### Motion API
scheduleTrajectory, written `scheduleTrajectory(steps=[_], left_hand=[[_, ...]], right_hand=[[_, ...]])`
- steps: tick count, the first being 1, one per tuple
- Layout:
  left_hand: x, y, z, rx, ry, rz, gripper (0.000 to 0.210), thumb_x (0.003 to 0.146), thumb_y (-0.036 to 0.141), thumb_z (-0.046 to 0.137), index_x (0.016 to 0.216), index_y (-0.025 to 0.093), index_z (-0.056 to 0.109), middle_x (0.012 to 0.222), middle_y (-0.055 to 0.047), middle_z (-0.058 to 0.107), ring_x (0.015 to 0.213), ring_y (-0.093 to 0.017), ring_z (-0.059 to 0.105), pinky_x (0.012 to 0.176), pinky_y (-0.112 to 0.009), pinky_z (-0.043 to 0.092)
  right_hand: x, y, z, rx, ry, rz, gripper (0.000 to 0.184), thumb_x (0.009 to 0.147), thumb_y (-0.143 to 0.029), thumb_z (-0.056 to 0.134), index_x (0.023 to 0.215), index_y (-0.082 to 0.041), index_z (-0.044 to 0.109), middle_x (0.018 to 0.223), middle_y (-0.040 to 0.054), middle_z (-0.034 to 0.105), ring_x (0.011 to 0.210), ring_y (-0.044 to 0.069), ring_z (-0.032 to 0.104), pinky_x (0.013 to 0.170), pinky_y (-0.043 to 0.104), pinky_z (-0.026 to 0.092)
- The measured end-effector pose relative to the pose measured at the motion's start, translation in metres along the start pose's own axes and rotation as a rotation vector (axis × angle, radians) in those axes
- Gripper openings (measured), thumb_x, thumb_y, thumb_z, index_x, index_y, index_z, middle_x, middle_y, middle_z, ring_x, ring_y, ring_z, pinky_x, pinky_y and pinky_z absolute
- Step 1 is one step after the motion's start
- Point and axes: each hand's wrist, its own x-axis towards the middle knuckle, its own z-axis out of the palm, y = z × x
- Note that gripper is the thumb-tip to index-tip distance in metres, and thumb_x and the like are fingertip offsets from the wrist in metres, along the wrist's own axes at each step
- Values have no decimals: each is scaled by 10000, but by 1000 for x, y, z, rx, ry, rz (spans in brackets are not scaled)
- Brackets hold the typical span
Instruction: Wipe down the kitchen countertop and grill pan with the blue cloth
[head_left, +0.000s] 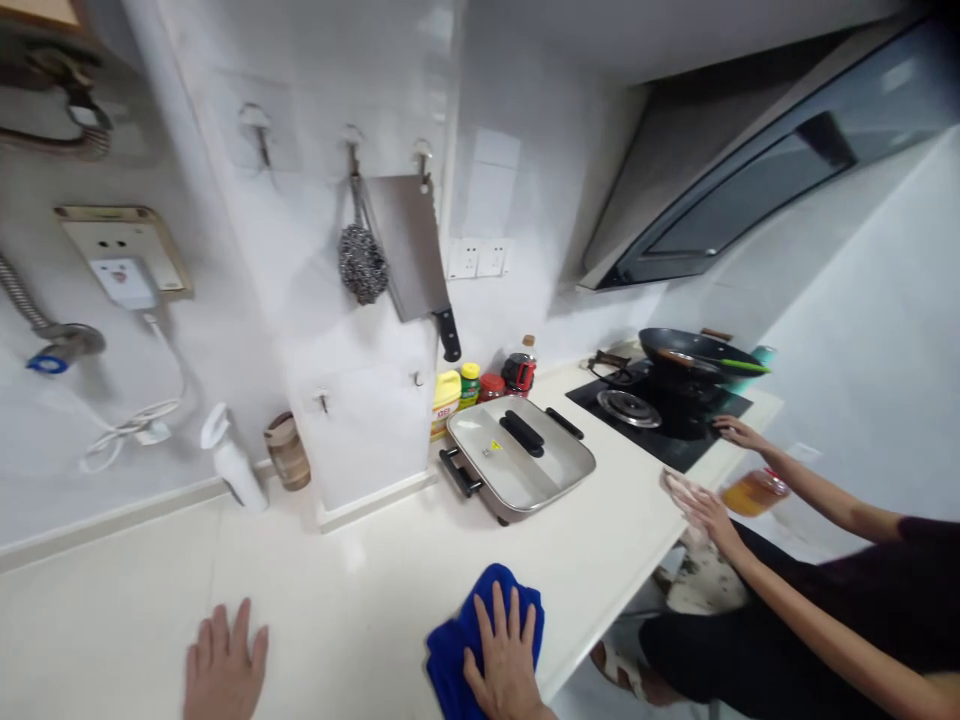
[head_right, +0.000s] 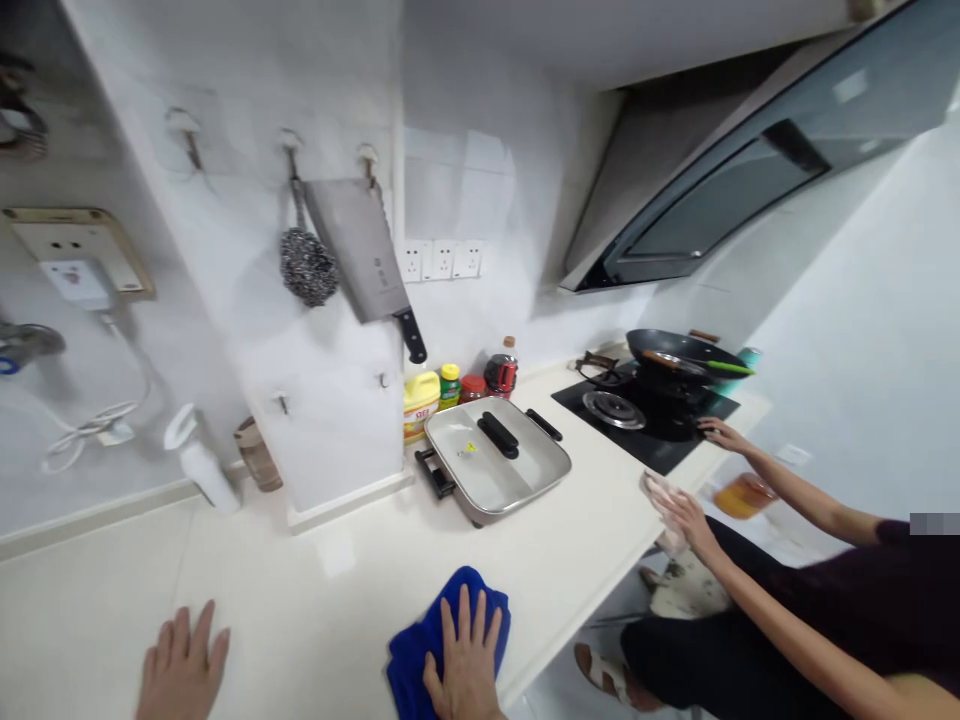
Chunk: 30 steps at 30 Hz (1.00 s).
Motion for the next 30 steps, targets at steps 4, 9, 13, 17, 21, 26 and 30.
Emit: scheduleTrajectory(steps=[4,9,13,17,21,26,30], left_hand=[[-7,2,5,9,121,93,708,960,473,163,1424,28,457,1578,-274,268,1518,-360,37,1178,-601,187],[-9,-1,3,53,154,105,662,965,471,227,1409,59,491,1558,-256,327,1513,-359,97,1178,-587,215],[-11,-4,5,89,154,126,635,959,455,275,1426,74,477,1572,-244,309,1506,-365,134,1169,-586,242],[-12,-6,6,116,128,107,613,954,441,334,1462,115,439,1585,-210,307,1497,-360,181,1164,-576,272],[-12,-3,3,124,101,97,604,959,419,358,1497,145,383,1611,-178,269,1502,-341,177,1177,-567,264],[-12,1,-2,149,76,81,596,964,407,371,1495,135,385,1608,-191,270,1499,-349,186,1169,-570,281],[-13,4,-3,157,65,72,583,957,395,401,1471,122,426,1594,-212,290,1487,-373,211,1154,-582,300]], right_hand=[[31,-27,5,-32,17,-95,765,840,-621,536,1491,-242,402,1610,131,203,1460,477,93,1147,705,24],[82,-52,12,-92,53,-100,759,834,-610,544,1471,-212,437,1592,170,248,1449,482,146,1130,717,64],[124,-73,12,-184,60,-62,709,856,-542,537,1464,-189,446,1567,229,273,1409,503,247,1094,740,113],[159,-98,10,-311,96,42,660,872,-444,519,1454,-141,452,1532,290,298,1355,531,322,1037,780,144],[183,-113,14,-325,139,133,636,891,-438,480,1433,-106,473,1507,314,323,1341,528,336,1006,805,149],[201,-125,17,-250,143,171,639,900,-410,422,1413,-32,467,1496,353,301,1342,547,310,969,823,168],[200,-154,17,-219,153,231,652,904,-376,400,1410,34,435,1487,381,286,1343,563,293,978,814,173]])
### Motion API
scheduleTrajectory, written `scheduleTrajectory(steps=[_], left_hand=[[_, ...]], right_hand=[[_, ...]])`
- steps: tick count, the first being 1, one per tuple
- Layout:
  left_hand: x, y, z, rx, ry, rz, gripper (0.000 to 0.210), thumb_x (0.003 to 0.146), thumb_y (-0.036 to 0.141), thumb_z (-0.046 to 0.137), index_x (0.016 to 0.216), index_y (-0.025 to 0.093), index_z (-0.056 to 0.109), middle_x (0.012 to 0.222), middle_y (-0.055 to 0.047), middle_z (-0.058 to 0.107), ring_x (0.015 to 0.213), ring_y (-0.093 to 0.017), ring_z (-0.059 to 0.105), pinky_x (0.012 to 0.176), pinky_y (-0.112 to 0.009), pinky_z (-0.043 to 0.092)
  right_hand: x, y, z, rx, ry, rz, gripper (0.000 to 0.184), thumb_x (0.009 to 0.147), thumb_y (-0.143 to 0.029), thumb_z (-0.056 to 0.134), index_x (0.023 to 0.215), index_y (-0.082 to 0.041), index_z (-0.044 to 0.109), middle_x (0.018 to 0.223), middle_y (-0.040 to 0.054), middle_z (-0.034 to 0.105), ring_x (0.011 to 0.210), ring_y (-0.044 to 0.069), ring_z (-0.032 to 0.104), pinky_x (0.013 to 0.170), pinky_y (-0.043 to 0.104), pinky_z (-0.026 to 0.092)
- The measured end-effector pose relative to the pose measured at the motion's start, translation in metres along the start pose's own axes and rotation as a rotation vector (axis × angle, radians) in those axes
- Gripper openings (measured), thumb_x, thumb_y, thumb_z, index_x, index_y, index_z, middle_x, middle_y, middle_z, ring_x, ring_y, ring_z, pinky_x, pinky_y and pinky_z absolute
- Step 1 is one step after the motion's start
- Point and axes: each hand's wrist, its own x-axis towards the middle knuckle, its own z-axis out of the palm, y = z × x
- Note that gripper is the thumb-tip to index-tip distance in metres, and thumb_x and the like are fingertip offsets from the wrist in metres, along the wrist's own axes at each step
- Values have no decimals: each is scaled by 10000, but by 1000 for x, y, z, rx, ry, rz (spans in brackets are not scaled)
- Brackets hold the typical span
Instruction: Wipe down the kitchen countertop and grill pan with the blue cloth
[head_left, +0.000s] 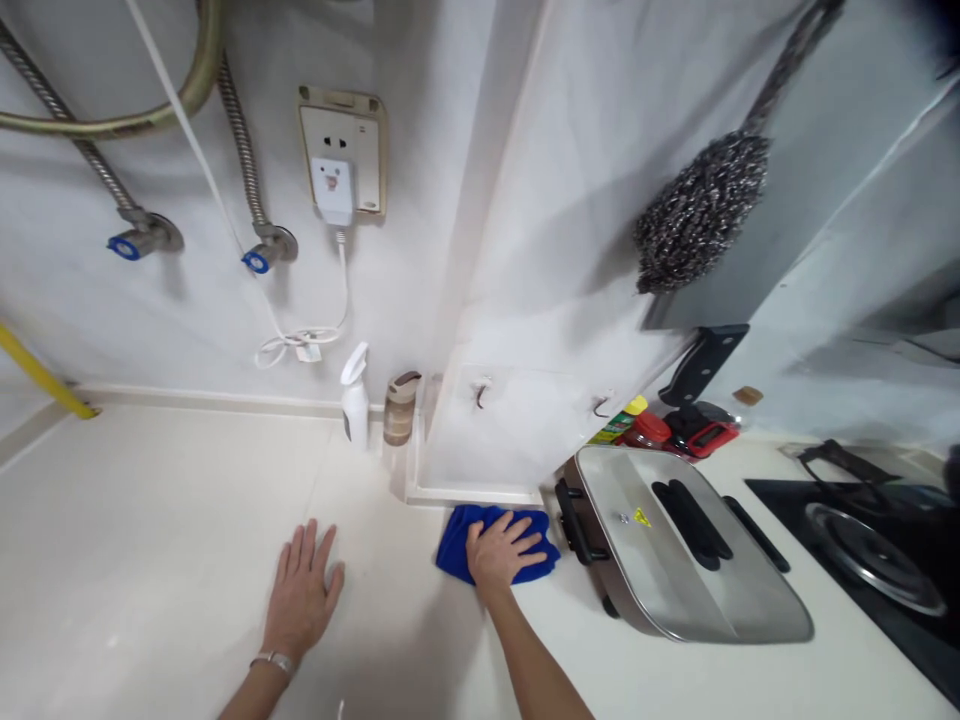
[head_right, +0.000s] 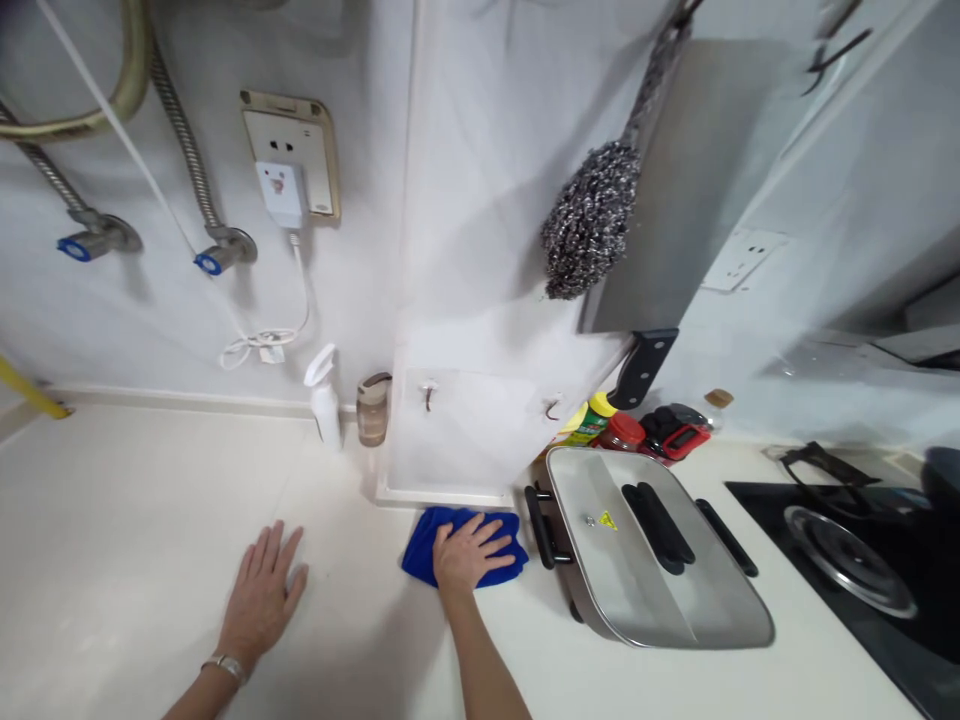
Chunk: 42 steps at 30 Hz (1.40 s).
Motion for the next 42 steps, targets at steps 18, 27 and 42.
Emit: scheduleTrajectory(steps=[18,27,42], left_hand=[[-2,2,-10,-68,-79,-96,518,965,300,396,1474,216,434,1602,-119,312,1490,-299,236,1177,-537,296],[-1,-3,-8,-110,-41,-114,495,965,347,395,1412,180,523,1559,-148,392,1459,-324,311,1165,-538,308],[14,107,-13,-372,-337,63,544,955,404,405,1436,157,462,1423,-131,537,1341,-245,465,1153,-425,363]], right_hand=[[-107,-58,-69,408,-382,-1045,751,887,-557,503,1529,-216,312,1627,117,122,1472,425,115,1175,632,98],[-109,40,-51,372,-265,-708,581,952,-401,394,1515,-265,348,1588,131,283,1346,389,399,1042,578,377],[-96,127,-22,784,-80,-319,491,924,-275,329,1373,-167,497,1316,124,586,1222,269,535,1043,441,467]])
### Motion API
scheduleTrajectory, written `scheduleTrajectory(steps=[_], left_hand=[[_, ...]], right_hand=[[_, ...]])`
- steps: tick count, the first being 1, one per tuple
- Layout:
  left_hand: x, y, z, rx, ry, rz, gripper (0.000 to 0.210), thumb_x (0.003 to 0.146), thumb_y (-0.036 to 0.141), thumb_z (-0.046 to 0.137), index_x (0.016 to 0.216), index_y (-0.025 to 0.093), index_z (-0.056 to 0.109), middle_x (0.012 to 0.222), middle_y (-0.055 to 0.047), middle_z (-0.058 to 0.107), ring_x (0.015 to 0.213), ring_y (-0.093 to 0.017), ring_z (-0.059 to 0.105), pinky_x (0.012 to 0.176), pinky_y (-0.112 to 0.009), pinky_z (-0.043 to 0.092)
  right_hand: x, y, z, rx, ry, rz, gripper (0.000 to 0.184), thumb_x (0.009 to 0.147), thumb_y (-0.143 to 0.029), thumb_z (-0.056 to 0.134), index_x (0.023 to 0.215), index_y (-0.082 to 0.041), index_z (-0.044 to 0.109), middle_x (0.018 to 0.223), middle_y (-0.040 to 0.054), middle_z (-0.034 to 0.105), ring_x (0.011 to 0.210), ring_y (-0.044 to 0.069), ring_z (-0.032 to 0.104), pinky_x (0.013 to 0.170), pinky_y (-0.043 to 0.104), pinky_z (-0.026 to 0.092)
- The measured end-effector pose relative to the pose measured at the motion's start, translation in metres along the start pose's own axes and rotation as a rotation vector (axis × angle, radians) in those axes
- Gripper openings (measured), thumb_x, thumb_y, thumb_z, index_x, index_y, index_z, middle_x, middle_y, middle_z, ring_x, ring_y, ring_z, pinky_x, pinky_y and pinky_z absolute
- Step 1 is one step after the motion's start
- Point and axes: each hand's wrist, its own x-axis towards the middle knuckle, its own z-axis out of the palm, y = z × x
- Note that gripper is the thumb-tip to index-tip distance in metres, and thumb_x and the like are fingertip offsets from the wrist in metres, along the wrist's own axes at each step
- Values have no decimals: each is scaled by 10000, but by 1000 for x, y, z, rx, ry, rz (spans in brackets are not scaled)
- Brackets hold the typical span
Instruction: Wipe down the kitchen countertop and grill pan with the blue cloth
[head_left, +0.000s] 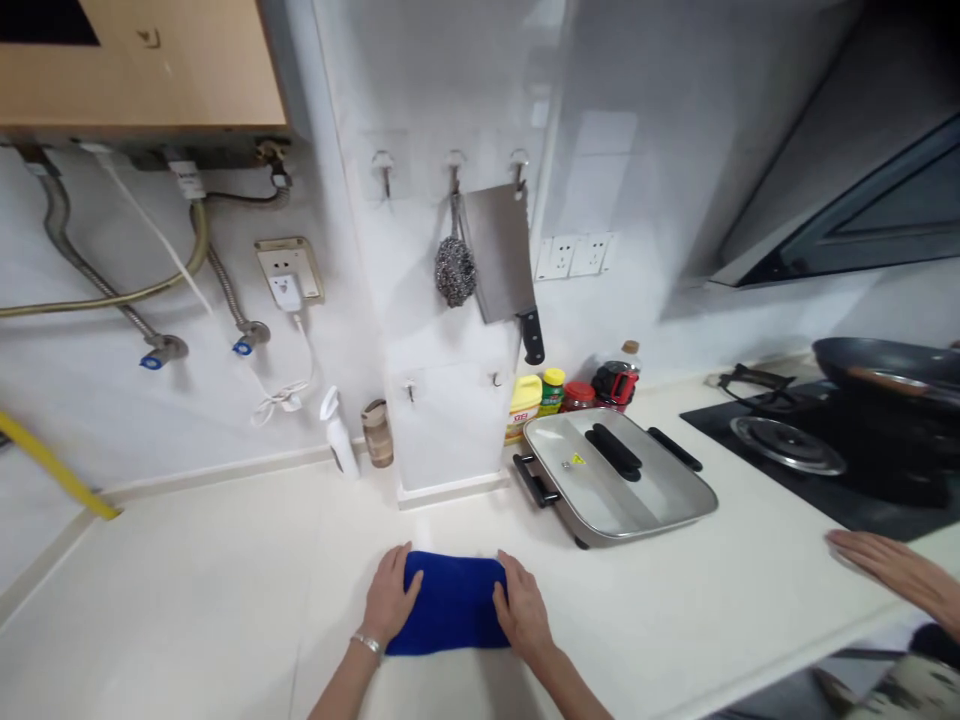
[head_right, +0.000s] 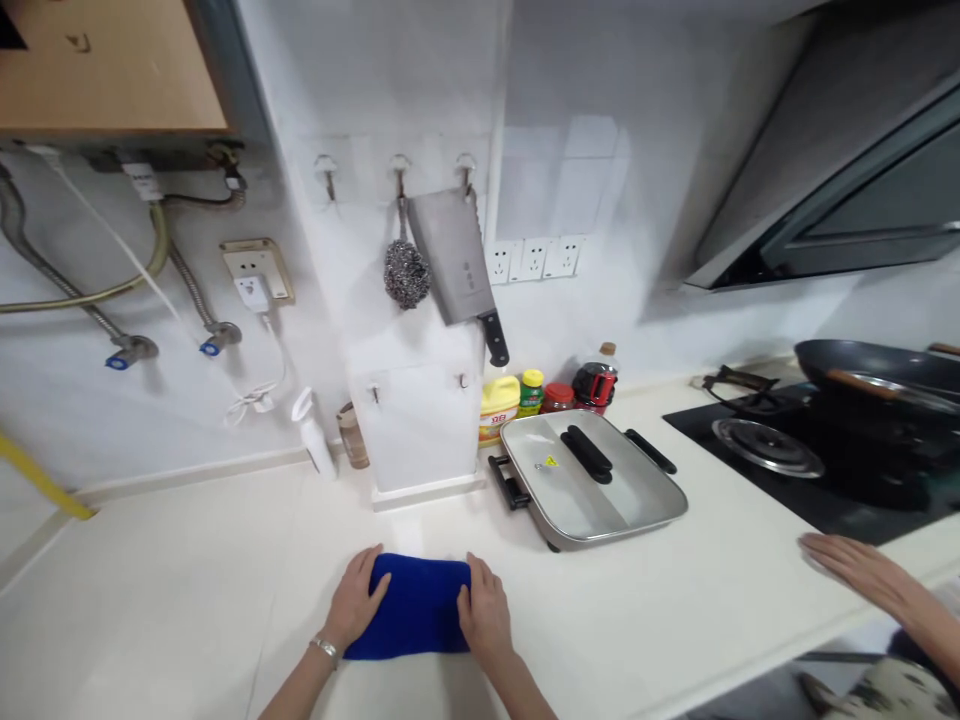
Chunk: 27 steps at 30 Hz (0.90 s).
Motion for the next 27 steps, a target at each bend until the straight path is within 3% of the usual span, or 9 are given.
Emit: scheduleTrajectory(steps=[3,7,13,18,23,25,27], left_hand=[[-2,18,2,-4,-21,26,483,928,312,413,1373,159,522,1261,-140,615,1219,-261,546,1103,-437,404],[-4,16,-12,-42,-88,20,310,887,295,481,1119,175,648,1080,-120,674,1028,-246,639,962,-388,499],[5,20,-56,-175,-127,78,117,855,286,547,934,229,612,858,-13,711,813,-183,669,786,-301,519],[31,37,-102,-273,-15,131,102,881,301,504,927,228,558,902,-15,692,838,-172,650,809,-289,502],[28,45,-123,-270,1,213,248,874,206,428,1071,243,574,1088,-72,677,1035,-225,624,954,-369,474],[9,43,-121,-242,-90,269,318,830,158,445,1078,252,620,1141,-77,682,1096,-241,611,991,-380,458],[-15,38,-116,-210,-243,323,306,764,138,512,969,278,691,1047,-35,730,996,-235,662,920,-349,499]], right_hand=[[10,-8,6,-30,-75,94,487,883,-228,378,1335,-148,541,1192,139,640,1118,279,582,986,425,476],[12,-13,8,26,-119,140,383,807,-213,459,1126,-146,660,1015,137,679,1001,281,625,927,408,482],[23,-14,-11,242,-177,94,136,706,-244,514,770,-214,630,763,29,663,754,210,633,733,323,505],[54,-26,-40,458,-163,30,245,831,-397,428,877,-211,581,702,-1,616,615,167,582,565,267,479],[65,-32,-69,485,-71,-114,244,805,-335,441,956,-219,594,1062,86,643,1027,225,597,914,354,485],[48,-24,-74,401,-122,-217,251,788,-284,445,965,-234,616,1128,83,644,1118,232,574,1027,404,424],[21,-10,-74,291,-252,-265,238,798,-274,455,947,-248,638,1113,64,667,1113,232,591,1096,462,365]])
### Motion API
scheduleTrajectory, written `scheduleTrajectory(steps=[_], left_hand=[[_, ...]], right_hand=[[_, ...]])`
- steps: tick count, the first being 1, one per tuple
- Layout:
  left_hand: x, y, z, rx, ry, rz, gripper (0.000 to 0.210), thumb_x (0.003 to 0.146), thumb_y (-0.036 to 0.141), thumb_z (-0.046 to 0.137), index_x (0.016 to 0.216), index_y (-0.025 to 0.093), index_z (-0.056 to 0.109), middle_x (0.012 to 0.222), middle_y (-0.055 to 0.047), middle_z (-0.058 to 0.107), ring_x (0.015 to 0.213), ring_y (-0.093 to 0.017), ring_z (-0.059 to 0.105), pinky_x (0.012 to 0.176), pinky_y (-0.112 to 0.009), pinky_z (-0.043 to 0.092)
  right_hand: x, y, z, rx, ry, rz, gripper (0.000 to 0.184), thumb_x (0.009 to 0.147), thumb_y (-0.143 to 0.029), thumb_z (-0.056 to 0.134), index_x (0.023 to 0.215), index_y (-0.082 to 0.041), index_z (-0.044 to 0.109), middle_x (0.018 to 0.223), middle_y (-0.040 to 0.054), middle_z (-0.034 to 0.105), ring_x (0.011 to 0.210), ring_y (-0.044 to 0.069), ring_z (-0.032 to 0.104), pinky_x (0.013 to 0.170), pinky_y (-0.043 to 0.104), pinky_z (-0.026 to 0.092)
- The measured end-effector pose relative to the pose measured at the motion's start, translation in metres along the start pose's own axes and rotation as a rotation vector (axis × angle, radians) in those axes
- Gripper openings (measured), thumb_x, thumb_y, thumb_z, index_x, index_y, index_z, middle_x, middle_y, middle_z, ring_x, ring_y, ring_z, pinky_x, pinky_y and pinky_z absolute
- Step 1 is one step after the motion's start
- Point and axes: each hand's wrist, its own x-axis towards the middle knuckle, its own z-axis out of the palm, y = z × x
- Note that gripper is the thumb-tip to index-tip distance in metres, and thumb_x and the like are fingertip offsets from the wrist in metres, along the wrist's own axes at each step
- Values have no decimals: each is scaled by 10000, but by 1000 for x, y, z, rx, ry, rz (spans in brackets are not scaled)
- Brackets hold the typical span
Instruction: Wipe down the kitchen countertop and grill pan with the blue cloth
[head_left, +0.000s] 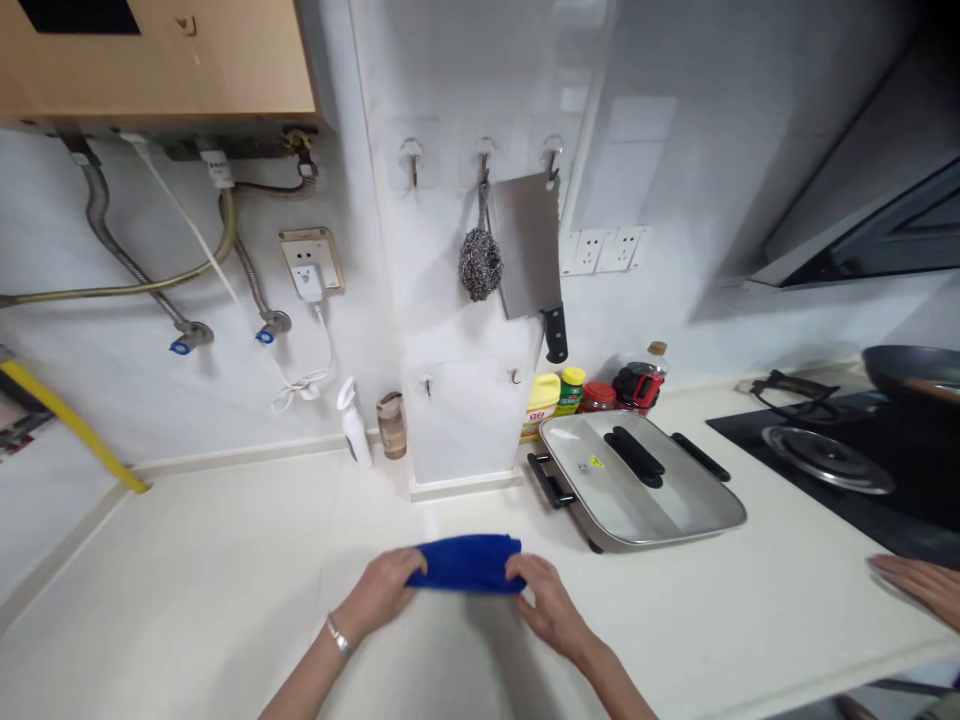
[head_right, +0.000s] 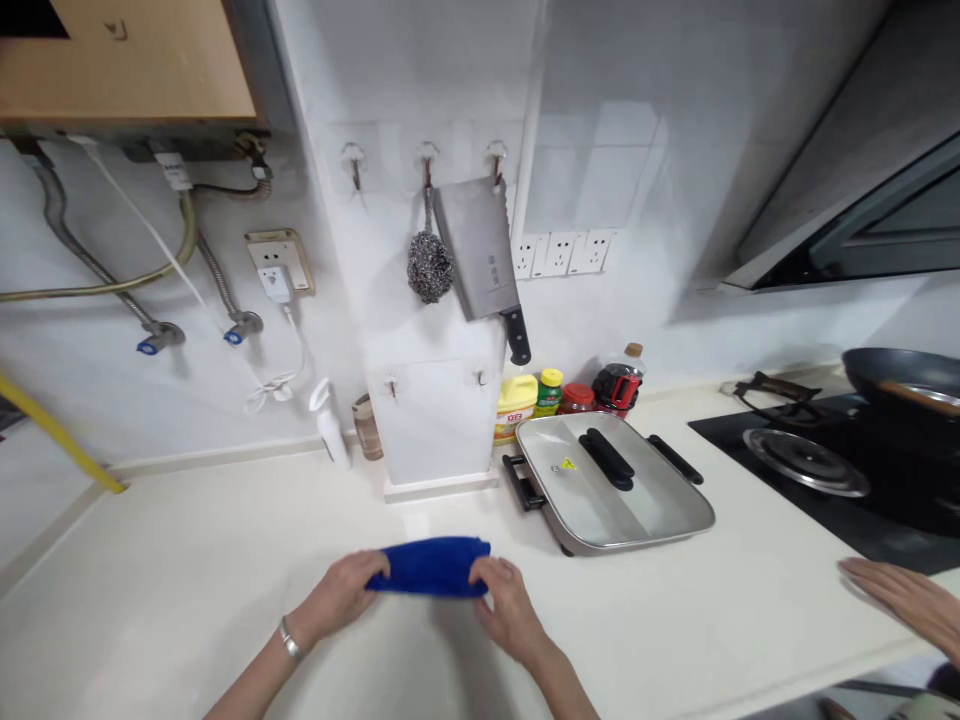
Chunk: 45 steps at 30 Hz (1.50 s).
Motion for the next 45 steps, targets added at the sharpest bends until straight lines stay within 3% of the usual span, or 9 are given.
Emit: scheduleTrajectory(steps=[4,9,17,21,27,32,38,41,45], left_hand=[[-37,-10,9,13,-189,-38,218,836,236,540,817,311,743,851,31,770,764,-191,709,748,-295,542],[-27,-31,20,79,120,-210,342,973,382,417,1164,277,680,1151,-15,740,1034,-202,693,936,-344,549],[-5,-36,123,361,286,-35,502,972,267,427,1474,246,414,1550,-97,418,1446,-279,343,1149,-540,381],[-13,-33,147,540,338,-42,552,982,253,418,1524,266,315,1599,-106,314,1475,-291,270,1141,-546,384],[-28,-21,157,575,390,-100,592,975,258,436,1541,267,261,1617,-101,265,1479,-296,264,1147,-536,374],[-39,-12,168,541,401,-112,587,971,262,445,1535,269,285,1621,-96,256,1489,-294,231,1167,-535,346],[-42,-13,151,55,408,-256,496,1020,341,308,1495,216,377,1583,-104,359,1463,-228,307,1182,-505,336],[-47,-14,129,-245,494,-392,535,1021,421,272,1473,167,405,1540,-115,434,1426,-199,383,1197,-446,321],[-56,-18,100,-391,645,-559,563,1012,479,246,1396,154,498,1440,-111,558,1360,-226,482,1162,-446,386]], right_hand=[[-54,19,11,9,-111,142,257,891,-370,433,873,-246,657,1059,76,698,1071,245,628,1081,466,408],[-53,36,22,33,91,311,388,936,-449,376,1146,-213,600,1103,103,689,970,226,664,875,358,549],[-1,30,67,-410,162,456,419,915,-401,448,1205,-119,554,1085,168,656,1039,284,629,877,382,516],[-2,25,81,-467,140,500,272,909,-351,479,1049,-147,590,876,129,663,872,277,650,777,372,509],[-12,16,84,-403,155,399,261,957,-337,345,942,-194,563,991,147,649,947,272,618,847,389,485],[-20,13,68,-266,197,414,378,981,-466,245,1030,-203,512,735,53,635,675,237,630,662,354,489],[-4,-12,56,-132,215,416,464,920,-601,345,1026,-199,550,746,74,637,671,260,631,647,379,491],[6,-49,72,14,98,344,439,913,-559,424,1147,-212,559,812,42,668,678,210,643,654,336,521],[2,-80,80,542,-264,271,587,879,-569,534,1382,-279,446,1226,84,642,746,169,679,647,316,568]])
